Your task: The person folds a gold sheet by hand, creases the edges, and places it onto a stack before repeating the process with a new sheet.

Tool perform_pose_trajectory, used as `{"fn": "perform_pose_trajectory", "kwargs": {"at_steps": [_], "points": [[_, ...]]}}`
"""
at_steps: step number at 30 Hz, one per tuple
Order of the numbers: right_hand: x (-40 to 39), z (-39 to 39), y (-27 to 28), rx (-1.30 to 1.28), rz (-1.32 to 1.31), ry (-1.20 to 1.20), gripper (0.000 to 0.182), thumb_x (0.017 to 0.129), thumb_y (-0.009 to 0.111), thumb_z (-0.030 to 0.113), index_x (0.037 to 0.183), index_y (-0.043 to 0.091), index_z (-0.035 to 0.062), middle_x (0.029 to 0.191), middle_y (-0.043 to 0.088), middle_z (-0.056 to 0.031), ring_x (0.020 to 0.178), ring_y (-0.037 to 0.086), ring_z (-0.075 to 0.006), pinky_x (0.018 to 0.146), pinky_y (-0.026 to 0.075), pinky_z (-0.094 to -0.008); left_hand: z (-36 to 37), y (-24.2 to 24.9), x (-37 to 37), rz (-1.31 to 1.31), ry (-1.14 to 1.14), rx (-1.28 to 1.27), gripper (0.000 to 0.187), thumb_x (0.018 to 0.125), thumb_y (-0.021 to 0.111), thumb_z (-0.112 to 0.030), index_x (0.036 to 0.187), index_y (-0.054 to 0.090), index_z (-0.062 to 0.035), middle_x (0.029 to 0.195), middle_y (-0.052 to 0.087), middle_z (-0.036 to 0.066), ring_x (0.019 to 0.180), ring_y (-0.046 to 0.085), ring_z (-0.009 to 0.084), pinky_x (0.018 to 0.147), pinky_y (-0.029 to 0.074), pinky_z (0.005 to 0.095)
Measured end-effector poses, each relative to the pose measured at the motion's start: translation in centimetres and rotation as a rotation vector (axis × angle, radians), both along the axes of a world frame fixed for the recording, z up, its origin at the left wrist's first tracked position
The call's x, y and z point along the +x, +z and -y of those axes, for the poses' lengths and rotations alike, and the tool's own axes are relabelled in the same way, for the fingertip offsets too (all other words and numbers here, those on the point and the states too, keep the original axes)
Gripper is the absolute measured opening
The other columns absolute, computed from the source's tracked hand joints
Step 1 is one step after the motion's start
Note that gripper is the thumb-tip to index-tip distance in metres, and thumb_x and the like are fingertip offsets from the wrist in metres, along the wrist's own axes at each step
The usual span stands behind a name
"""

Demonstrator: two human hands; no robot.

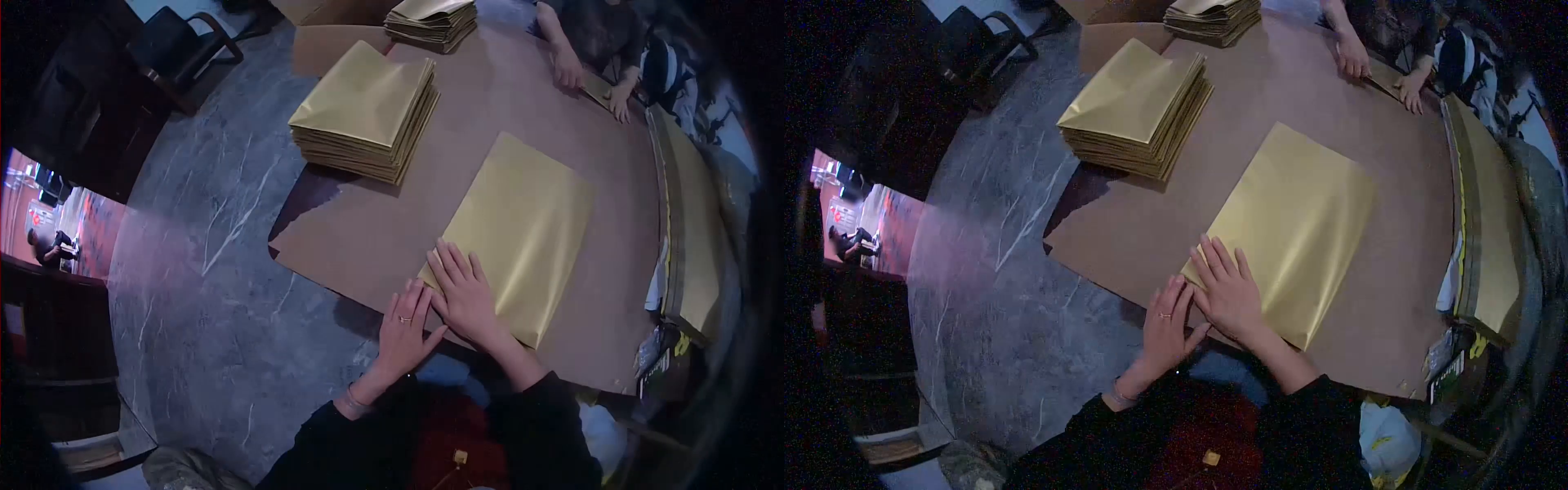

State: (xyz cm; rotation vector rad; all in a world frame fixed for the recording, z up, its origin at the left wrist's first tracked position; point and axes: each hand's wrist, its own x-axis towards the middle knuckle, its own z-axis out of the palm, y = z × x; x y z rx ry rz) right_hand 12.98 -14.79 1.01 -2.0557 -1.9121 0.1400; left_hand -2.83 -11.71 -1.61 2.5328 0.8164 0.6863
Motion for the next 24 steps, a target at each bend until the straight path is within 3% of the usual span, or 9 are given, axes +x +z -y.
{"fn": "perform_pose_trajectory", "kwargs": {"at_steps": [3,6,8,15,24], "points": [[0.1,0.2,-0.4,0.0,0.059,-0.007,0.056,0.087,0.047,0.033,0.137,0.037,0.0081,0.147,0.027,-0.0104,0.135,0.026,-0.025,0.109,0.019,-0.0458,-0.1,0.5,0.1,-0.194,-0.038,0.077,0.067,0.082,0.06,-0.039,0.137,0.036,-0.0078,0.142,0.035,0.011,0.133,0.031,0.029,0.105,0.027,0.0469],[0.0,0.2,-0.5,0.008,0.024,-0.013,0.054,0.09,0.041,0.033,0.138,0.036,0.0086,0.148,0.026,-0.0106,0.137,0.024,-0.0248,0.11,0.019,-0.0466,-0.1,0.0,0.2,-0.141,-0.036,0.101,0.066,0.083,0.058,-0.04,0.137,0.036,-0.0084,0.142,0.036,0.01,0.132,0.033,0.0293,0.105,0.026,0.0475],[0.0,0.1,-1.0,0.004,0.034,-0.009,0.054,0.09,0.041,0.034,0.138,0.036,0.0086,0.147,0.027,-0.0111,0.136,0.025,-0.0254,0.109,0.019,-0.047,-0.1,0.1,0.2,-0.149,-0.032,0.096,0.064,0.085,0.058,-0.036,0.136,0.036,-0.0036,0.14,0.038,0.013,0.131,0.033,0.0317,0.105,0.025,0.0482],[-0.1,0.2,-1.0,0.079,0.024,-0.028,0.055,0.091,0.041,0.038,0.138,0.035,0.0089,0.146,0.029,-0.0117,0.134,0.028,-0.0251,0.108,0.021,-0.0513,-0.3,0.3,0.1,-0.171,-0.033,0.136,0.066,0.083,0.059,-0.04,0.134,0.039,-0.003,0.137,0.041,0.012,0.13,0.036,0.0299,0.104,0.028,0.047],[-0.2,0.4,-1.3,0.075,0.027,-0.048,0.054,0.092,0.04,0.039,0.138,0.035,0.0115,0.147,0.027,-0.0091,0.135,0.027,-0.0229,0.109,0.018,-0.0501,-0.6,1.0,0.1,-0.212,-0.049,0.121,0.067,0.083,0.061,-0.039,0.134,0.039,-0.0017,0.136,0.042,0.012,0.129,0.037,0.0303,0.104,0.029,0.0458]]}}
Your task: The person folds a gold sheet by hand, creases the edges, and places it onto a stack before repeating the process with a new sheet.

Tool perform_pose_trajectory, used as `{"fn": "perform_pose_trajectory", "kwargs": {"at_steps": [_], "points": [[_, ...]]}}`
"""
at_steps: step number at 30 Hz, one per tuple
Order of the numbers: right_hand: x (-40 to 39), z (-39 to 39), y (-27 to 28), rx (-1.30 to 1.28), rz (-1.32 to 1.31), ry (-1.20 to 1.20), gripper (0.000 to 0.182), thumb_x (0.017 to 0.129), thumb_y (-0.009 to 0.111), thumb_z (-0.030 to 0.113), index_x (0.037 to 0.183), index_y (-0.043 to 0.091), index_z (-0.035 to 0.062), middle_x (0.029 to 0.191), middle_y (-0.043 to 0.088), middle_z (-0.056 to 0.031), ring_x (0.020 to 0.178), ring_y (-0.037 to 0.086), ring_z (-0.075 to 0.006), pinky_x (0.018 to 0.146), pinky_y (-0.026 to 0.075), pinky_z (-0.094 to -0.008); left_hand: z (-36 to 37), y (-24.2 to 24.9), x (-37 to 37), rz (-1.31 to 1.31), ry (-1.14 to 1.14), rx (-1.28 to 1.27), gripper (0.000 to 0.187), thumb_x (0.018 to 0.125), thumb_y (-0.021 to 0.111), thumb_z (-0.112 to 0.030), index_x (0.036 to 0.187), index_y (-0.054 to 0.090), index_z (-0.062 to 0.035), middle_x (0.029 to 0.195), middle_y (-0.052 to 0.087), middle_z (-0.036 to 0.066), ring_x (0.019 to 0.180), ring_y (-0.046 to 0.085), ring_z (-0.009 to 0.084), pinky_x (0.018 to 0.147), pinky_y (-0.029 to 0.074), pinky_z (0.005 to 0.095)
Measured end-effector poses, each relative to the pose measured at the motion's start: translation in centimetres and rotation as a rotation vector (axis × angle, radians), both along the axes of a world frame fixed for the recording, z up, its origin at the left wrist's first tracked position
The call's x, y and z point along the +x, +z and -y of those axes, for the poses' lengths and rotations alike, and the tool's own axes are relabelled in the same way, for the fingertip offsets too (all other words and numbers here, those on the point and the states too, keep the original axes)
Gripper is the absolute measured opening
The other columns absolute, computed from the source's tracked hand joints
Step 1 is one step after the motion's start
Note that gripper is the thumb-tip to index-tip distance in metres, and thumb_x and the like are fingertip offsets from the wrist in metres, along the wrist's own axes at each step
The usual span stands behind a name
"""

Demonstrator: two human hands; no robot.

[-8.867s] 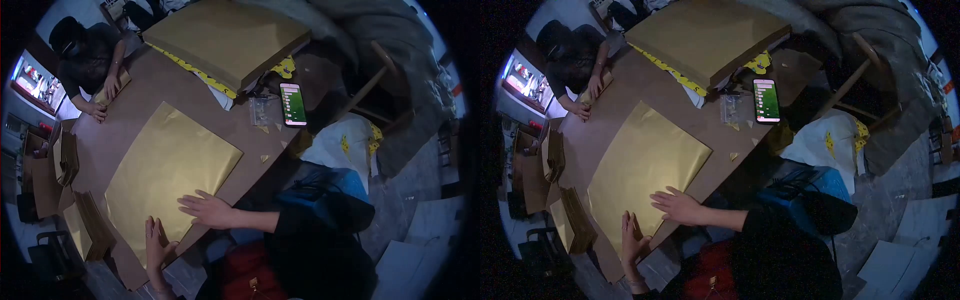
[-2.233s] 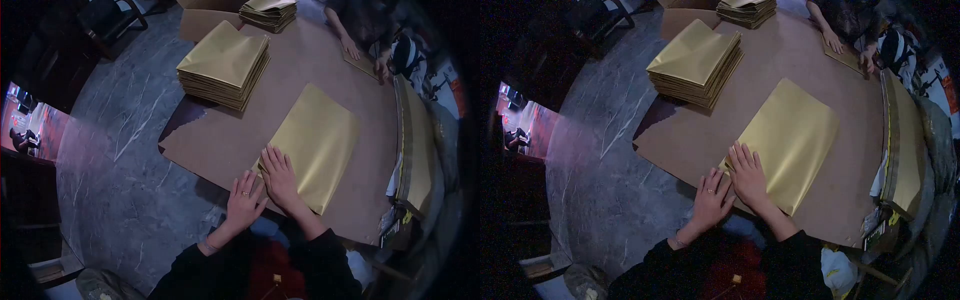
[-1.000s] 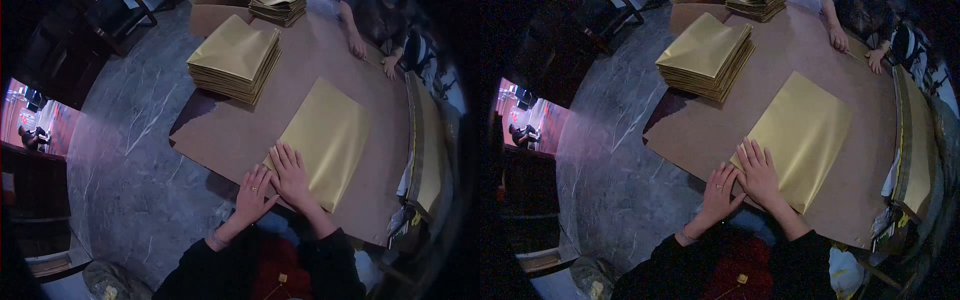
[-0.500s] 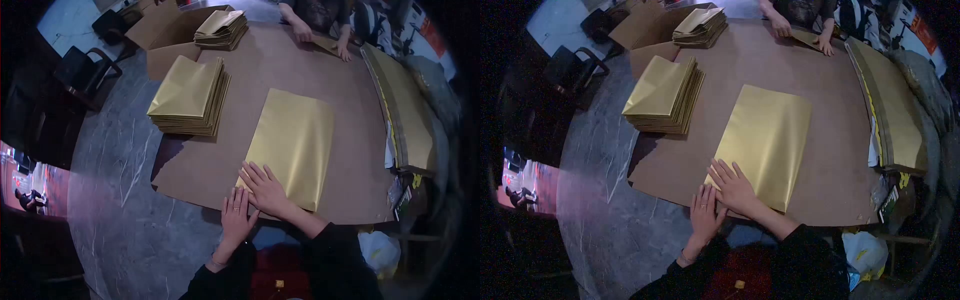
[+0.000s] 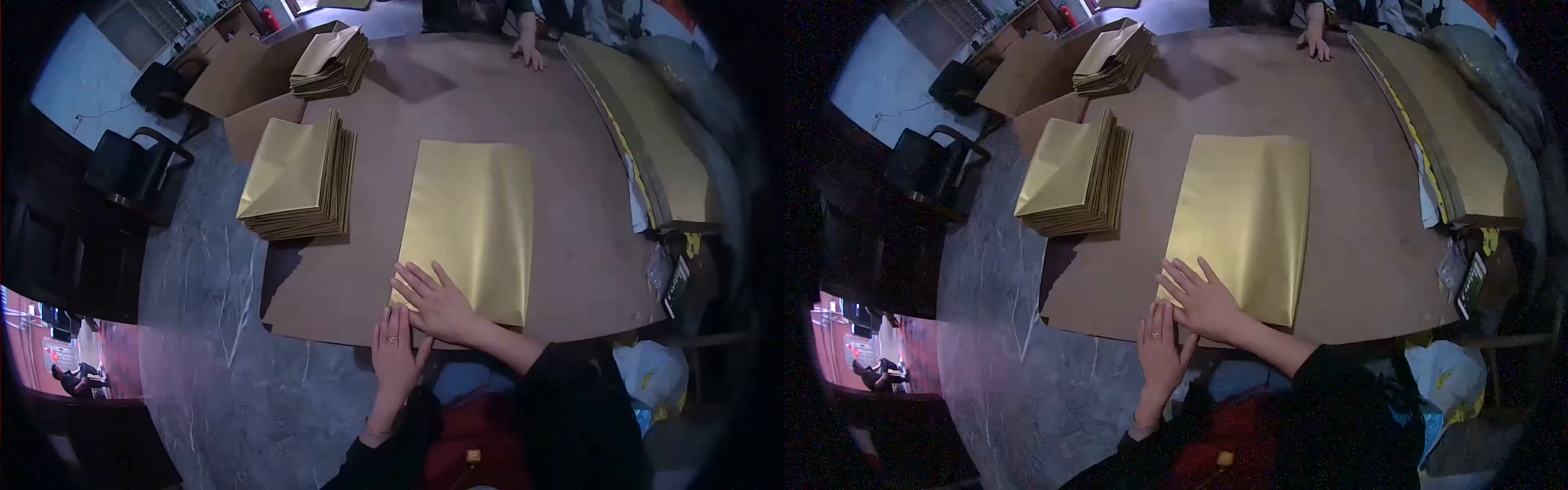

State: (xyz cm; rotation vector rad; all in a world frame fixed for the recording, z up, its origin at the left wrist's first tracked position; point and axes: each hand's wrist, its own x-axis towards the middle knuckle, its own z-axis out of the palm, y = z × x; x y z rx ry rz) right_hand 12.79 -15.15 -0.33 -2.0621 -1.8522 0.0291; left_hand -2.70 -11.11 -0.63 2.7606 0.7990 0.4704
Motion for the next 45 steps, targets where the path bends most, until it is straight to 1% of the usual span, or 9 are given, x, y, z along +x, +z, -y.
{"fn": "perform_pose_trajectory", "kwargs": {"at_steps": [7,8,12,14,22,30,36,40,45], "points": [[-0.2,-0.1,-0.6,0.021,0.0,-0.028,0.055,0.09,0.044,0.037,0.138,0.036,0.0109,0.147,0.029,-0.0083,0.134,0.029,-0.0227,0.108,0.019,-0.0527,-0.3,-0.1,-0.2,0.005,-0.029,0.03,0.07,0.081,0.062,-0.041,0.134,0.039,-0.0022,0.136,0.042,0.011,0.129,0.037,0.0289,0.103,0.03,0.0453],[-0.2,0.0,-0.7,0.021,-0.001,-0.03,0.055,0.09,0.044,0.037,0.138,0.036,0.0109,0.147,0.029,-0.0083,0.134,0.029,-0.0227,0.108,0.019,-0.0527,-0.3,0.2,-0.1,-0.02,-0.026,-0.02,0.067,0.085,0.059,-0.039,0.135,0.036,-0.0014,0.138,0.039,0.013,0.13,0.035,0.0314,0.103,0.03,0.0476],[-0.1,0.1,-0.3,0.029,-0.009,-0.025,0.055,0.089,0.046,0.037,0.136,0.038,0.0102,0.146,0.03,-0.0085,0.134,0.029,-0.0232,0.107,0.02,-0.0532,-0.2,-0.3,-0.1,0.023,-0.032,-0.029,0.067,0.085,0.059,-0.039,0.136,0.036,-0.0019,0.138,0.039,0.012,0.13,0.035,0.0307,0.103,0.028,0.0479],[-0.1,0.0,-0.5,0.04,-0.006,-0.03,0.055,0.089,0.046,0.037,0.136,0.039,0.01,0.146,0.031,-0.0087,0.134,0.029,-0.0231,0.107,0.02,-0.053,-0.2,-0.3,-0.1,0.009,-0.014,0.044,0.069,0.082,0.062,-0.041,0.134,0.039,-0.0029,0.136,0.042,0.01,0.128,0.038,0.0272,0.103,0.031,0.0441],[-0.1,0.1,-0.3,0.031,-0.009,-0.019,0.055,0.091,0.042,0.039,0.137,0.036,0.0098,0.146,0.029,-0.0096,0.135,0.028,-0.0234,0.107,0.019,-0.0537,-0.1,0.1,-0.2,-0.017,-0.011,0.018,0.069,0.081,0.062,-0.042,0.134,0.04,-0.0024,0.135,0.043,0.011,0.128,0.038,0.0281,0.103,0.03,0.0458],[0.0,0.1,0.1,-0.037,0.048,-0.004,0.058,0.09,0.043,0.04,0.139,0.033,0.0092,0.147,0.027,-0.0092,0.135,0.027,-0.0226,0.107,0.02,-0.0534,-0.4,-0.5,-0.1,0.037,-0.019,0.032,0.069,0.08,0.062,-0.043,0.132,0.041,-0.0023,0.134,0.043,0.011,0.127,0.039,0.0289,0.1,0.033,0.0463],[-0.2,0.1,0.5,-0.054,0.049,-0.016,0.058,0.091,0.041,0.04,0.14,0.031,0.009,0.147,0.028,-0.0089,0.136,0.027,-0.0226,0.108,0.017,-0.053,-0.2,-0.2,-0.1,0.023,0.017,0.037,0.069,0.081,0.06,-0.044,0.133,0.041,-0.0034,0.135,0.043,0.01,0.127,0.039,0.028,0.101,0.033,0.0452],[-0.1,0.0,-0.1,-0.05,0.04,-0.017,0.061,0.091,0.041,0.041,0.14,0.03,0.0063,0.148,0.027,-0.0091,0.136,0.025,-0.0217,0.109,0.016,-0.0532,-0.3,-0.2,-0.1,0.023,0.001,0.038,0.067,0.082,0.06,-0.043,0.133,0.041,-0.0037,0.135,0.043,0.01,0.127,0.04,0.0269,0.102,0.032,0.0443],[-0.1,0.1,-0.2,-0.026,0.019,-0.009,0.062,0.09,0.042,0.041,0.139,0.031,0.005,0.147,0.028,-0.011,0.136,0.026,-0.0241,0.108,0.016,-0.0541,-0.3,-0.3,-0.1,0.04,-0.007,0.033,0.067,0.082,0.059,-0.044,0.133,0.041,-0.0038,0.135,0.043,0.011,0.127,0.04,0.0267,0.101,0.032,0.0444]]}}
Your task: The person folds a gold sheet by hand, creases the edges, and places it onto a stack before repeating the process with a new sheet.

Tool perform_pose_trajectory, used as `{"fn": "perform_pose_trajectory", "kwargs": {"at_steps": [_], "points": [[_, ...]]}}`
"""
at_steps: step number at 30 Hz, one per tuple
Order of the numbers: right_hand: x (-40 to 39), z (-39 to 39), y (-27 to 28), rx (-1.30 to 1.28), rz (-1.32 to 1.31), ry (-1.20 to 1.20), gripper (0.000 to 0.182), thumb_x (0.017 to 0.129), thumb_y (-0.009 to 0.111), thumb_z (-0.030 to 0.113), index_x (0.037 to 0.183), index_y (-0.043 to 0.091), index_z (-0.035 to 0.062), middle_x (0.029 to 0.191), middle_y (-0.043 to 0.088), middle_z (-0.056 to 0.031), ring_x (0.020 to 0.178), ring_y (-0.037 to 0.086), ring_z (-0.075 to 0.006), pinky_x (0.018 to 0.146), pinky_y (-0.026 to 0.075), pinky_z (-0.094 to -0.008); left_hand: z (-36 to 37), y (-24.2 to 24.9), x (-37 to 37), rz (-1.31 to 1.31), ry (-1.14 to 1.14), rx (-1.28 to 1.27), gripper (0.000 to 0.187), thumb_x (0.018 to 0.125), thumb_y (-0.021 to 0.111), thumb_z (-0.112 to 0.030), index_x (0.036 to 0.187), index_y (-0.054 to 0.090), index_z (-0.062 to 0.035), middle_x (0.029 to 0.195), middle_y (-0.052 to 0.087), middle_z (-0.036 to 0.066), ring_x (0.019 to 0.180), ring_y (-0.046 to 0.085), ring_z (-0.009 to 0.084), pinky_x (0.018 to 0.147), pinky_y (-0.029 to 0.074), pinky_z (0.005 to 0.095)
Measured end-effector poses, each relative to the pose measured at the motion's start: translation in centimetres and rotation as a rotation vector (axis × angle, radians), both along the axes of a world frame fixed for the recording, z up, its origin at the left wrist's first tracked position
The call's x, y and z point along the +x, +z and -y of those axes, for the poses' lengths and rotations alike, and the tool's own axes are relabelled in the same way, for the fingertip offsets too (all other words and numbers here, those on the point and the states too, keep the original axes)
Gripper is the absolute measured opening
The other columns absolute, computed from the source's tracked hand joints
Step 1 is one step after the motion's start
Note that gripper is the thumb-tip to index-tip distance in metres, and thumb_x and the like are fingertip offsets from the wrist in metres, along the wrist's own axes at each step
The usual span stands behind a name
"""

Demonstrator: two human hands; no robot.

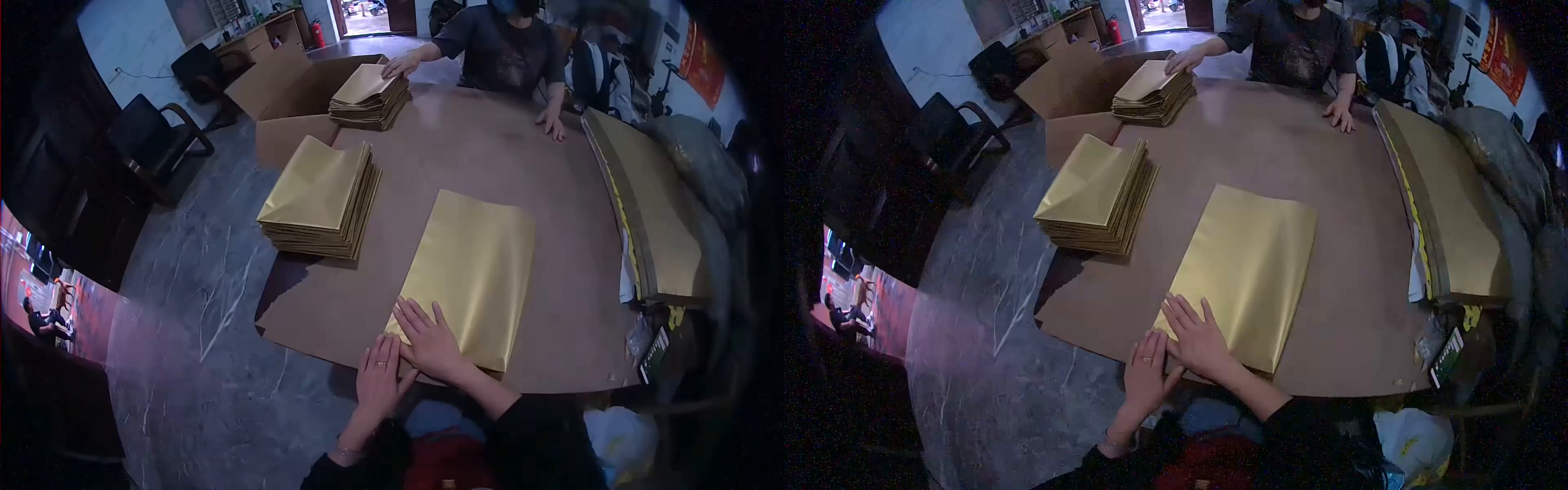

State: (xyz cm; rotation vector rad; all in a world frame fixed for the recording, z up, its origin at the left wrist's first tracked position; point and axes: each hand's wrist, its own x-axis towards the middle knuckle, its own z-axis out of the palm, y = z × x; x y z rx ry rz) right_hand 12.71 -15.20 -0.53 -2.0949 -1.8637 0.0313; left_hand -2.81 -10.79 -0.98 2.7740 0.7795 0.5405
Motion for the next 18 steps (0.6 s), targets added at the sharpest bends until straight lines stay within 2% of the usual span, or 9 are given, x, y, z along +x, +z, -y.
{"fn": "perform_pose_trajectory", "kwargs": {"at_steps": [9,11,14,17,18], "points": [[0.0,-0.1,0.4,-0.024,-0.015,-0.005,0.061,0.09,0.042,0.039,0.14,0.03,0.005,0.147,0.028,-0.0101,0.137,0.025,-0.0236,0.109,0.016,-0.0532,0.0,0.2,0.0,-0.03,0.002,0.013,0.07,0.082,0.058,-0.047,0.133,0.04,-0.0041,0.136,0.042,0.011,0.128,0.038,0.0256,0.102,0.032,0.0439],[0.3,0.1,0.5,-0.041,-0.019,0.009,0.063,0.09,0.042,0.038,0.141,0.026,0.0039,0.147,0.027,-0.0127,0.137,0.024,-0.0253,0.109,0.015,-0.0527,-0.1,0.2,-0.1,-0.035,-0.008,0.006,0.069,0.082,0.058,-0.047,0.133,0.041,-0.004,0.136,0.042,0.011,0.128,0.038,0.0258,0.102,0.032,0.0438],[1.1,0.2,0.7,-0.12,-0.22,0.047,0.066,0.093,0.04,0.038,0.142,0.019,0.0,0.149,0.017,-0.0176,0.14,0.013,-0.0293,0.111,0.01,-0.0511,-0.1,0.4,0.0,-0.045,-0.013,-0.008,0.069,0.082,0.057,-0.047,0.133,0.041,-0.0038,0.136,0.043,0.011,0.128,0.039,0.0262,0.102,0.031,0.0436],[1.2,0.8,0.6,-0.155,-0.232,-0.067,0.062,0.096,0.035,0.038,0.142,0.02,-0.0011,0.15,0.014,-0.0159,0.14,0.013,-0.028,0.111,0.01,-0.0502,-0.2,0.7,0.0,-0.068,-0.029,0.006,0.069,0.083,0.055,-0.049,0.134,0.04,-0.0033,0.137,0.042,0.011,0.128,0.037,0.0266,0.103,0.03,0.0437],[1.2,1.2,0.9,-0.205,-0.165,-0.092,0.063,0.096,0.033,0.04,0.141,0.02,-0.0024,0.151,0.013,-0.0163,0.14,0.011,-0.0288,0.11,0.011,-0.0523,-0.2,0.6,0.0,-0.071,-0.028,0.002,0.069,0.083,0.055,-0.049,0.134,0.04,-0.0033,0.137,0.042,0.011,0.128,0.037,0.0266,0.103,0.03,0.0437]]}}
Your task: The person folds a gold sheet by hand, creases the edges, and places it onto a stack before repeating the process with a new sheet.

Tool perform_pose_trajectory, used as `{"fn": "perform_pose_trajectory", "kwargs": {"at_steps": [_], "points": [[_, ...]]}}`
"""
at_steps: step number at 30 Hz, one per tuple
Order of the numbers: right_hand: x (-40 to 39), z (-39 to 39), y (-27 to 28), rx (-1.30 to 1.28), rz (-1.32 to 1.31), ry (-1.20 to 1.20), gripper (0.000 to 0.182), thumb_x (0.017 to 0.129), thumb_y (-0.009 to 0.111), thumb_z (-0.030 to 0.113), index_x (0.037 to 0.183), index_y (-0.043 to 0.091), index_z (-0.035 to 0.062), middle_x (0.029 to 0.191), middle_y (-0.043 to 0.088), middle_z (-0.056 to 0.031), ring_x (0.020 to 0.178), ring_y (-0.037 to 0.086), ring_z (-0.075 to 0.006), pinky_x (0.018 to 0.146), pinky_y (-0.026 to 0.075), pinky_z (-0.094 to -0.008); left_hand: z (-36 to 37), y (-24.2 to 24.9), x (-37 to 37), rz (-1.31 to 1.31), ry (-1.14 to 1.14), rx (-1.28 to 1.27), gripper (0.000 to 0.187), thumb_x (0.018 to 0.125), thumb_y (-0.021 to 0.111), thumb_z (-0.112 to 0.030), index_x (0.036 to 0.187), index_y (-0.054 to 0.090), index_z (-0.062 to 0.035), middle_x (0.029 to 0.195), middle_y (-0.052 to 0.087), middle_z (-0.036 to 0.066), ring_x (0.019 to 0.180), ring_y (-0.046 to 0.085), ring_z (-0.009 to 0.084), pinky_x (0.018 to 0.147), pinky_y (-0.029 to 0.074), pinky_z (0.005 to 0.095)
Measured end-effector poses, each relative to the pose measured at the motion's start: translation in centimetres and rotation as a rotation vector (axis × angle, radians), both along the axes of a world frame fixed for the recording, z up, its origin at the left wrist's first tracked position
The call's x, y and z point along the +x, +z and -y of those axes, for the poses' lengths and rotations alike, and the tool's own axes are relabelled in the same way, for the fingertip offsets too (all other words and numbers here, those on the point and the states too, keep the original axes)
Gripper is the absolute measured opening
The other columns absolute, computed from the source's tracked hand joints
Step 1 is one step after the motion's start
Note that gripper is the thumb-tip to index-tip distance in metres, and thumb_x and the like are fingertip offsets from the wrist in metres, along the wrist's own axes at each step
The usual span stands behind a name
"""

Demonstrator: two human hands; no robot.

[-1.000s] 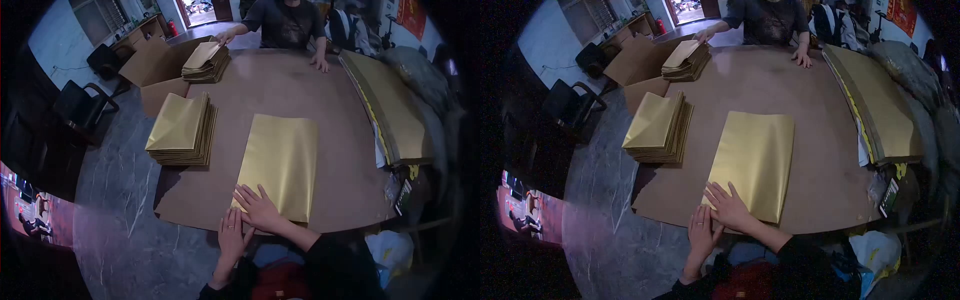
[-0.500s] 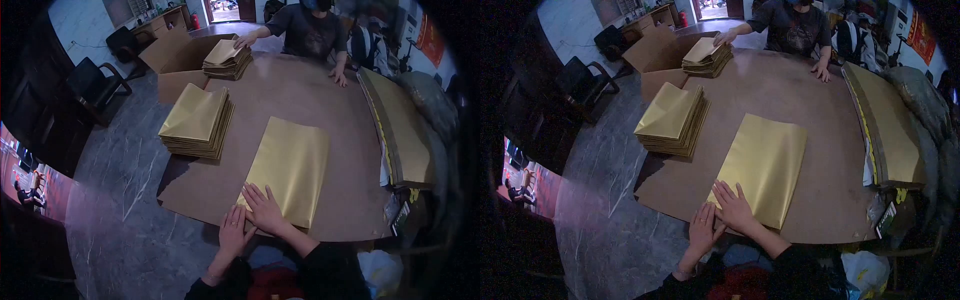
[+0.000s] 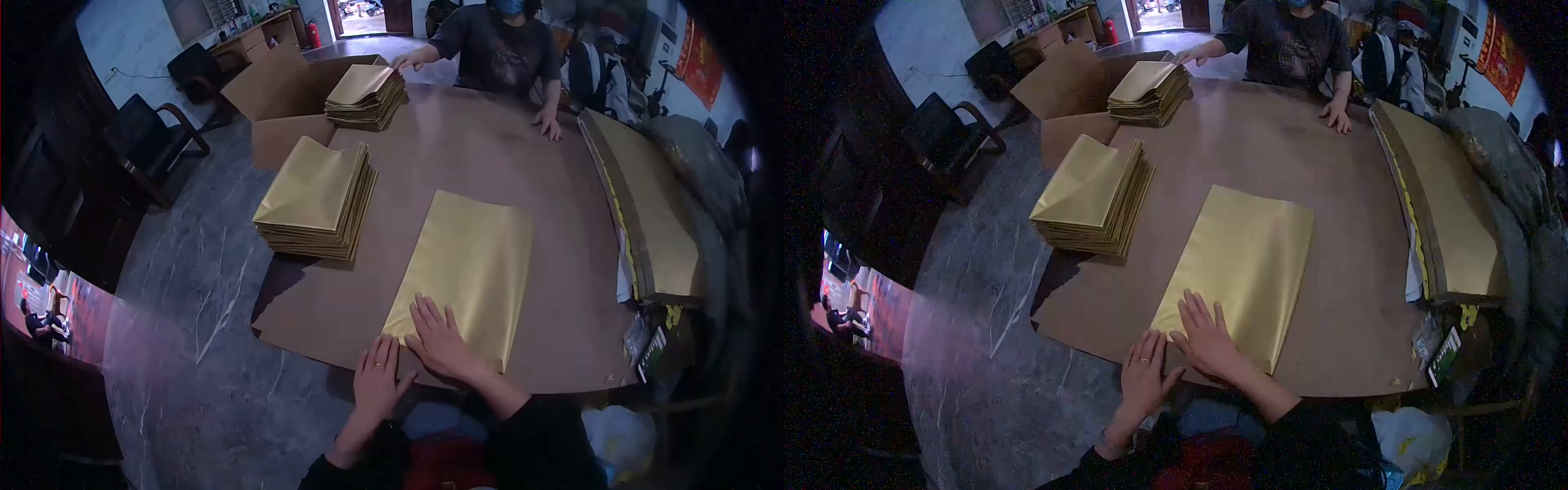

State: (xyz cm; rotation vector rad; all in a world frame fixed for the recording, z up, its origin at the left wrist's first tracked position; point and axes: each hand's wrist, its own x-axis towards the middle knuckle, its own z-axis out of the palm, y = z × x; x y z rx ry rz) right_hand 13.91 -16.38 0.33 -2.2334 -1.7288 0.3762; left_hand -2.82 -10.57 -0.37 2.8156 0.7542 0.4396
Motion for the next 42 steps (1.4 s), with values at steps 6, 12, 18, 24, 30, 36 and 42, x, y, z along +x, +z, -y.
{"fn": "perform_pose_trajectory", "kwargs": {"at_steps": [6,12,18,24,30,36,42], "points": [[-0.1,1.9,0.7,-0.037,0.179,-0.081,0.067,0.094,0.036,0.045,0.14,0.025,-0.002,0.15,0.015,-0.0163,0.139,0.015,-0.0283,0.107,0.017,-0.0565,0.1,0.0,0.1,-0.022,0.025,-0.009,0.069,0.084,0.054,-0.05,0.134,0.041,-0.0041,0.137,0.041,0.011,0.129,0.036,0.0267,0.104,0.029,0.044],[3.1,3.4,1.7,-0.034,0.223,-0.169,0.056,0.091,0.044,0.039,0.13,0.042,0.0001,0.142,0.035,-0.015,0.131,0.033,-0.0262,0.105,0.025,-0.0482,0.2,0.4,0.2,-0.014,0.032,-0.041,0.068,0.084,0.055,-0.048,0.133,0.041,-0.004,0.137,0.041,0.011,0.129,0.037,0.0268,0.103,0.031,0.0448],[7.3,5.3,1.2,-0.067,0.342,-0.301,0.057,0.091,0.046,0.038,0.134,0.038,0.0011,0.144,0.032,-0.0145,0.133,0.03,-0.0259,0.109,0.02,-0.0478,0.0,0.2,0.1,0.04,0.001,-0.005,0.067,0.083,0.059,-0.044,0.133,0.041,-0.0045,0.133,0.043,0.011,0.127,0.038,0.0282,0.101,0.033,0.0454],[7.4,5.1,1.6,-0.125,0.293,-0.315,0.059,0.092,0.043,0.038,0.137,0.033,0.0008,0.145,0.03,-0.0141,0.135,0.026,-0.0255,0.11,0.018,-0.0473,0.1,0.1,0.1,0.008,0.013,-0.02,0.067,0.083,0.058,-0.045,0.133,0.041,-0.0036,0.137,0.041,0.011,0.128,0.037,0.0274,0.102,0.032,0.0443],[7.8,5.1,1.6,-0.086,0.242,-0.292,0.058,0.092,0.045,0.037,0.136,0.034,0.0013,0.145,0.03,-0.0125,0.135,0.026,-0.0259,0.11,0.019,-0.048,0.2,0.1,0.1,0.02,0.01,0.018,0.068,0.082,0.059,-0.045,0.133,0.041,-0.0032,0.136,0.042,0.011,0.128,0.038,0.0272,0.101,0.033,0.0431],[8.7,5.3,1.1,-0.03,0.153,-0.286,0.056,0.092,0.046,0.035,0.136,0.034,0.0015,0.147,0.026,-0.0135,0.136,0.024,-0.0273,0.11,0.017,-0.0482,0.3,0.2,0.1,0.033,0.022,0.003,0.067,0.082,0.059,-0.045,0.13,0.044,-0.0021,0.133,0.045,0.012,0.126,0.04,0.028,0.1,0.034,0.0431],[11.5,5.7,-0.2,0.178,0.184,-0.655,0.059,0.093,0.046,0.032,0.14,0.026,0.0011,0.149,0.012,-0.0221,0.138,0.012,-0.0364,0.111,0.011,-0.0502,0.3,0.4,0.2,0.036,0.012,-0.003,0.067,0.081,0.06,-0.044,0.131,0.043,-0.0019,0.133,0.044,0.012,0.127,0.039,0.0291,0.1,0.034,0.0437]]}}
